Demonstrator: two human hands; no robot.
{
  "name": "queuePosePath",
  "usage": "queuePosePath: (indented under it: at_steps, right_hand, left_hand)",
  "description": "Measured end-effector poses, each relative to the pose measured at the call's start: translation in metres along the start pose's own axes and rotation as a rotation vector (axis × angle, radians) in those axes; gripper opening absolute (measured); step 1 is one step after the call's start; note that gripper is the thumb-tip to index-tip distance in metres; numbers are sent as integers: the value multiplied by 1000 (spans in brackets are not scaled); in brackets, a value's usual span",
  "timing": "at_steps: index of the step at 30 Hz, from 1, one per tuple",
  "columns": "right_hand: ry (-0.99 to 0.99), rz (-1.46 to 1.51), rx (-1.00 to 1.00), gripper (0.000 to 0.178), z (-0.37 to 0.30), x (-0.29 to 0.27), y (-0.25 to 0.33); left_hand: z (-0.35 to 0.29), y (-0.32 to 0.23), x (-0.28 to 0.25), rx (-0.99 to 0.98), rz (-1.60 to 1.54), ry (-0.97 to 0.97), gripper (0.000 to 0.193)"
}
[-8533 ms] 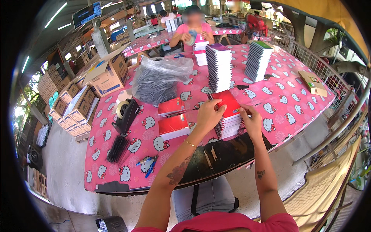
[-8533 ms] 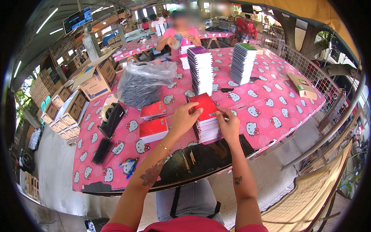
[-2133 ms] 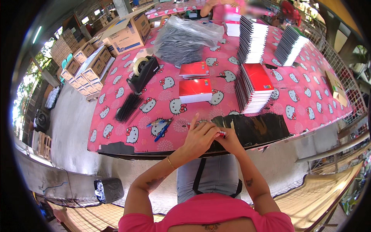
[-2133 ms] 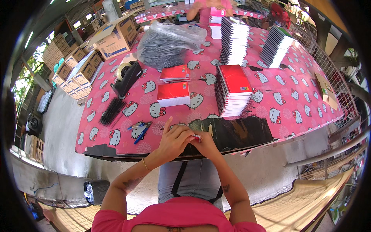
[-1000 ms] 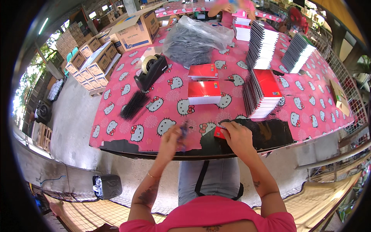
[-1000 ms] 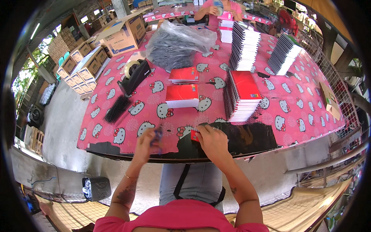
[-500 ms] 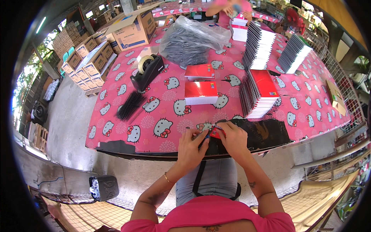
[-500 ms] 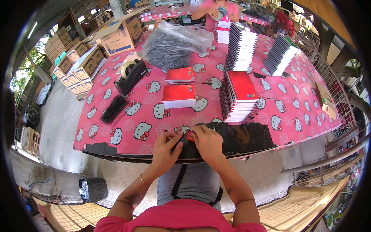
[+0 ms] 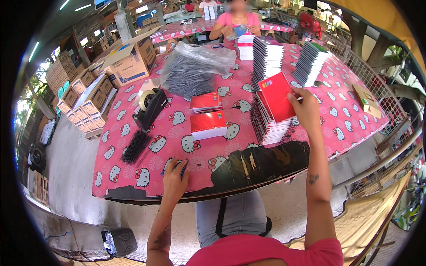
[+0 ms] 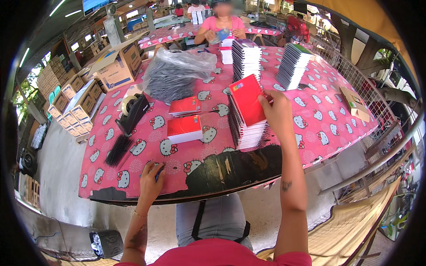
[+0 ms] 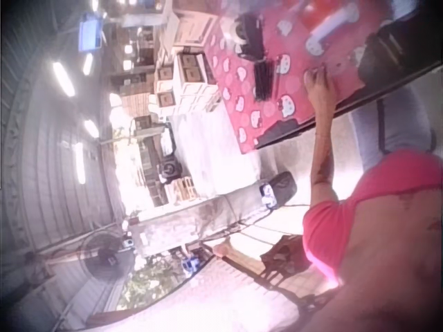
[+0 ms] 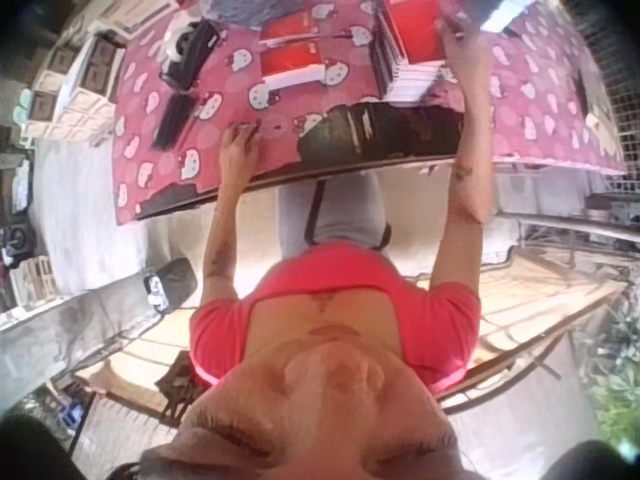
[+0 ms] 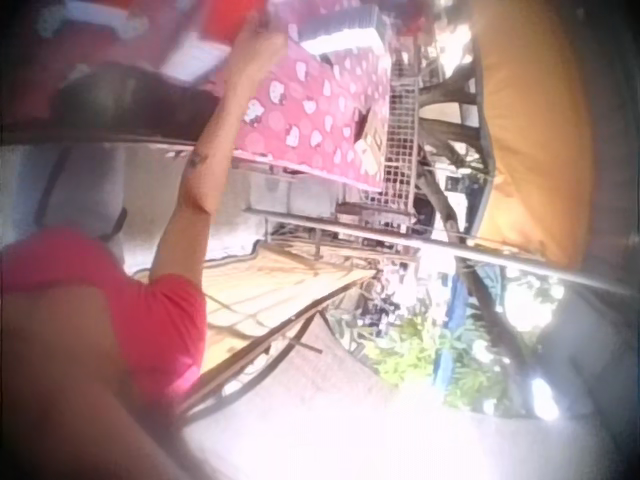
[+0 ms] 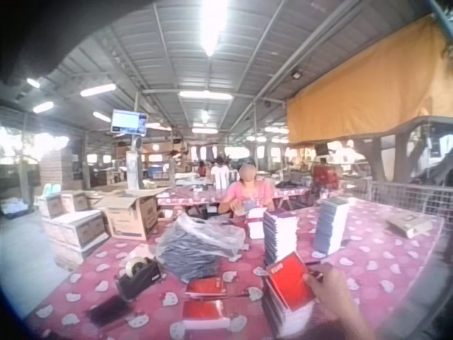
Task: The person repeatedly picks up red spiral-bound notebooks, opens them, and uses a blue pen to mark or write on the cover. They then close the notebook and place it on a growing stack on the table. The task continues with the same repetitive sequence throughout the clip.
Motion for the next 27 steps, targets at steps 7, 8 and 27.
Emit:
queuePosePath:
  at_steps: [7, 8, 27]
  right_hand:
    - [315, -224, 208, 43, 20, 48, -70]
    - [268, -282, 190, 45, 19, 43, -66]
    - [167, 78, -493, 76, -94, 96, 93]
  left_hand:
    - [24, -10, -8, 50, -71, -30, 28]
    - [33, -16, -12, 80, -75, -59, 29]
    - [103, -91, 6, 526, 63, 11, 27]
Point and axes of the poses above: each hand's wrist, its own z-axis towards the middle knuckle, its own x-axis out of the palm, y = z × x, the point moved 10 cm from there along z, towards the middle knuckle, and after that the axes turned 11 degrees about y, right-handed, at the moved point
